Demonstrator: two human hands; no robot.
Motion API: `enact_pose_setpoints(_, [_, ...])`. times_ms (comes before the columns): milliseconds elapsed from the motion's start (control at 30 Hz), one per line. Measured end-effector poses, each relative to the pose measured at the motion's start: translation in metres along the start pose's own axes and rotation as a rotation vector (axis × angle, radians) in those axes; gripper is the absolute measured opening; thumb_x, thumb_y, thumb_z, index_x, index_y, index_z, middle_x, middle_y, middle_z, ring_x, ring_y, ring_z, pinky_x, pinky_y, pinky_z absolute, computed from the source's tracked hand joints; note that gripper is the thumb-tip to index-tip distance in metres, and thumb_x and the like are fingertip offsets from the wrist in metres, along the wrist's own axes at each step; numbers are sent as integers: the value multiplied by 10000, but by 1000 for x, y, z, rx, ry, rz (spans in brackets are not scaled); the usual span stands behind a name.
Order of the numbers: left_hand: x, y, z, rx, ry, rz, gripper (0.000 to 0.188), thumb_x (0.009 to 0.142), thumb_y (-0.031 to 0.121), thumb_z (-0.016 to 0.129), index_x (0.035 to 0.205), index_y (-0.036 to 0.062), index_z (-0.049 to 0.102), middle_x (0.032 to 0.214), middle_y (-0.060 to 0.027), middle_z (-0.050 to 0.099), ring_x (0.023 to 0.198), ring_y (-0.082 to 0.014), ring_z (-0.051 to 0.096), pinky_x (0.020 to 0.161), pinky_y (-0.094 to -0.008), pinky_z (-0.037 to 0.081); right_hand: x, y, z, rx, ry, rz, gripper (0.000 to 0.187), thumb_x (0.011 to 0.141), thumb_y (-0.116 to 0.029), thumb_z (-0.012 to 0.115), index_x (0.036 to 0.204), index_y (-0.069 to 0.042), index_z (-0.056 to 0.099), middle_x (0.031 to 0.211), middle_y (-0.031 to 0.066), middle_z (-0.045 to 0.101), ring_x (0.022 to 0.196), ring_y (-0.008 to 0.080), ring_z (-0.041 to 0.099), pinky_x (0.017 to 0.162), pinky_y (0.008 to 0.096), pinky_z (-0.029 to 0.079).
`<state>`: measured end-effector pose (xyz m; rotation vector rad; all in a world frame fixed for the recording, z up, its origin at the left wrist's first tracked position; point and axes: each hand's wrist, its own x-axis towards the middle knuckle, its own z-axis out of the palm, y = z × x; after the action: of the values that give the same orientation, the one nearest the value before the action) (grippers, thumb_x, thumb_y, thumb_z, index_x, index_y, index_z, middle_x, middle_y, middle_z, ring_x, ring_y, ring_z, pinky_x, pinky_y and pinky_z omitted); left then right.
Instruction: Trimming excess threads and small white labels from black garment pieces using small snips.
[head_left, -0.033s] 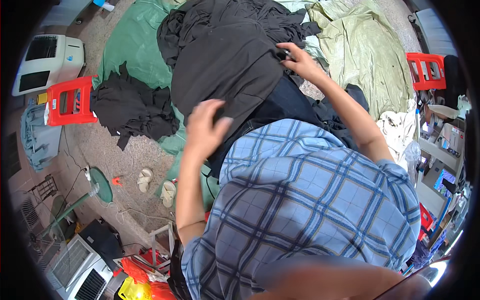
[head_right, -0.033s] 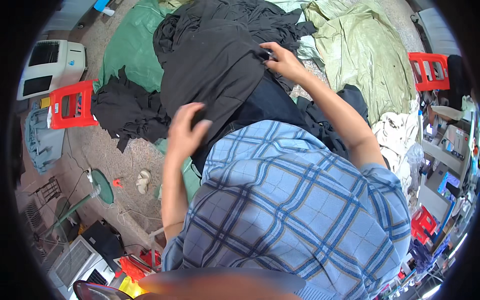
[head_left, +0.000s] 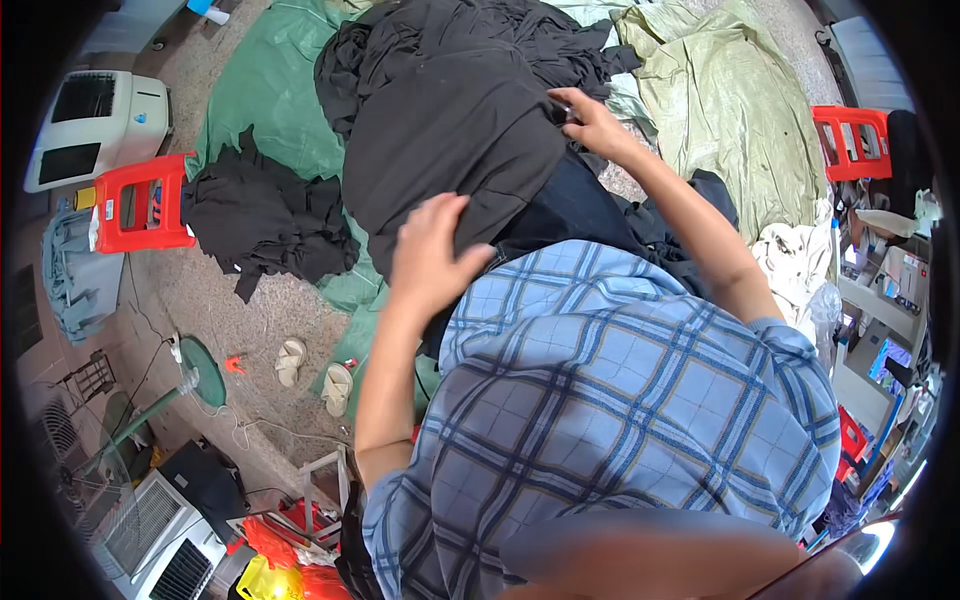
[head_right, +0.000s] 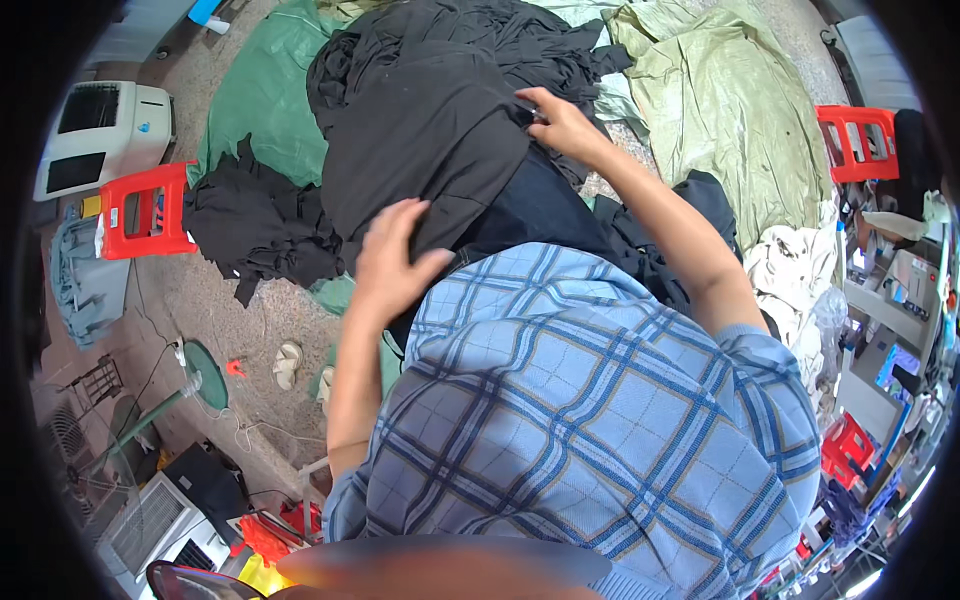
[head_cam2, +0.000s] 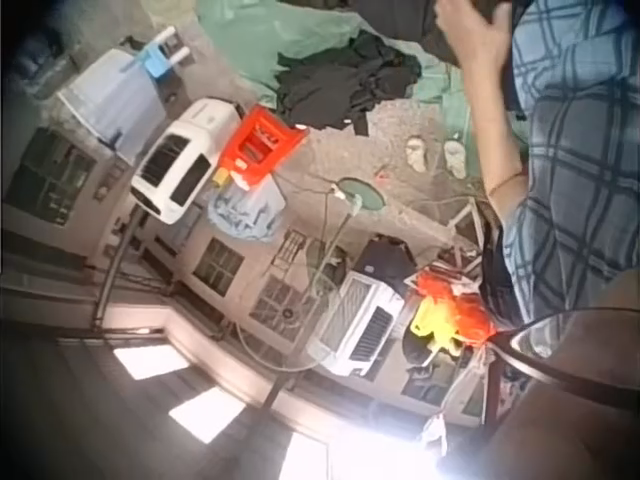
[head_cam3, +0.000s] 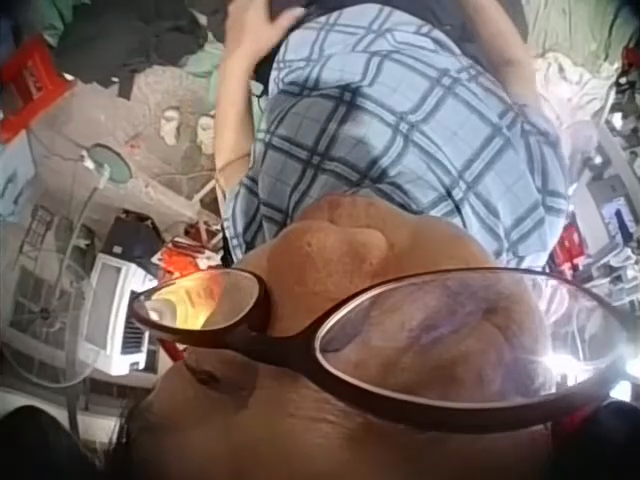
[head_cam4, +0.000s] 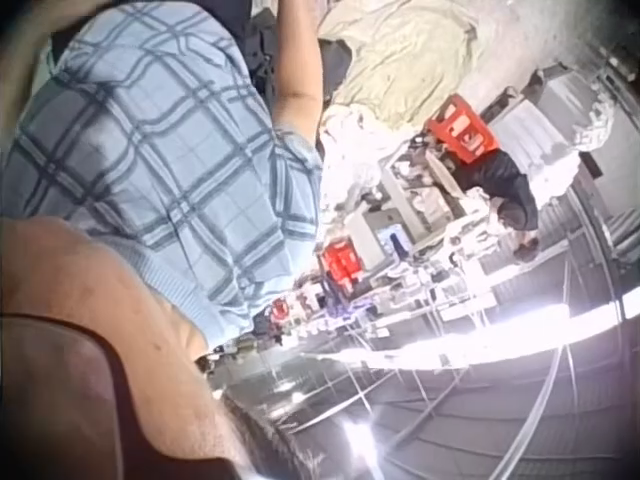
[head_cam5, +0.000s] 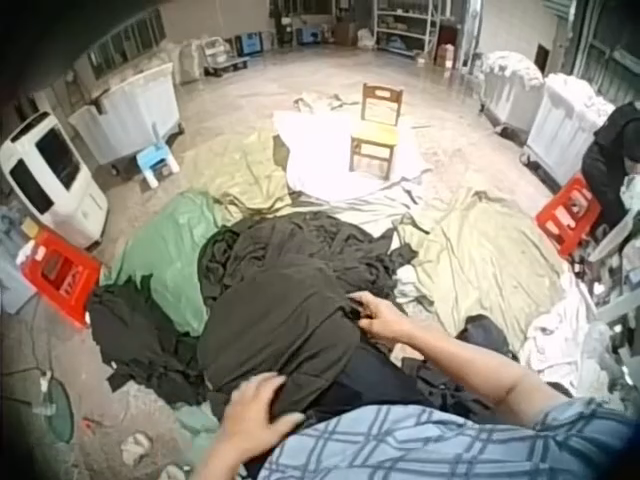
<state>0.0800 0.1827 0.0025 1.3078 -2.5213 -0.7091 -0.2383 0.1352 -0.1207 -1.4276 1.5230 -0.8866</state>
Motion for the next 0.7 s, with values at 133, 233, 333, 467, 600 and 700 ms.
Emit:
enact_pose_setpoints(133, [4,-3,33,127,-24,62,276,726,24,598,1002,21,586,1020,-150,619,963,-341,583,820,-409,457,11,4,6,96,122,2,180,837,-63,603,991,30,606,833,52,633,805,109,555,732,272,455])
enact_pose_setpoints(233, [-10,-4,-7,-298,-12,-34,224,704,-46,470,900,-28,577,882,-183,622,855,-393,597,739,-434,481,-26,-42,-27,352,-12,26,106,838,-66,579,938,-31,579,793,-43,554,745,36,477,674,203,377])
enact_pose_setpoints(333, [-19,-15,-49,-294,-437,-161,222,745,-11,540,959,-8,603,870,-167,648,788,-341,630,726,-334,490,-68,-69,-42,342,-379,-76,87,781,-23,600,861,-9,568,764,-17,567,730,62,530,648,265,437])
enact_pose_setpoints(467, [-14,-21,-49,-458,-416,-194,230,817,58,639,1041,9,625,829,-72,650,734,-147,607,690,-283,487,-93,-94,-40,-262,-560,-227,130,701,-106,602,774,-18,541,631,159,549,616,358,574,573,412,427])
enact_pose_setpoints(600, [37,-24,-26,-298,-35,-62,184,848,60,622,1029,23,623,878,-104,640,782,-228,617,732,-320,493,-110,-91,-61,-416,-583,-126,115,713,-126,579,761,-27,547,616,168,542,647,366,579,591,456,419])
enact_pose_setpoints(700, [77,-22,-8,-88,206,138,229,803,15,611,1030,46,608,1044,-107,615,1012,-309,568,862,-375,464,-129,-99,-80,-424,-602,-94,123,650,-89,564,724,-12,503,597,187,486,580,377,531,547,448,388])
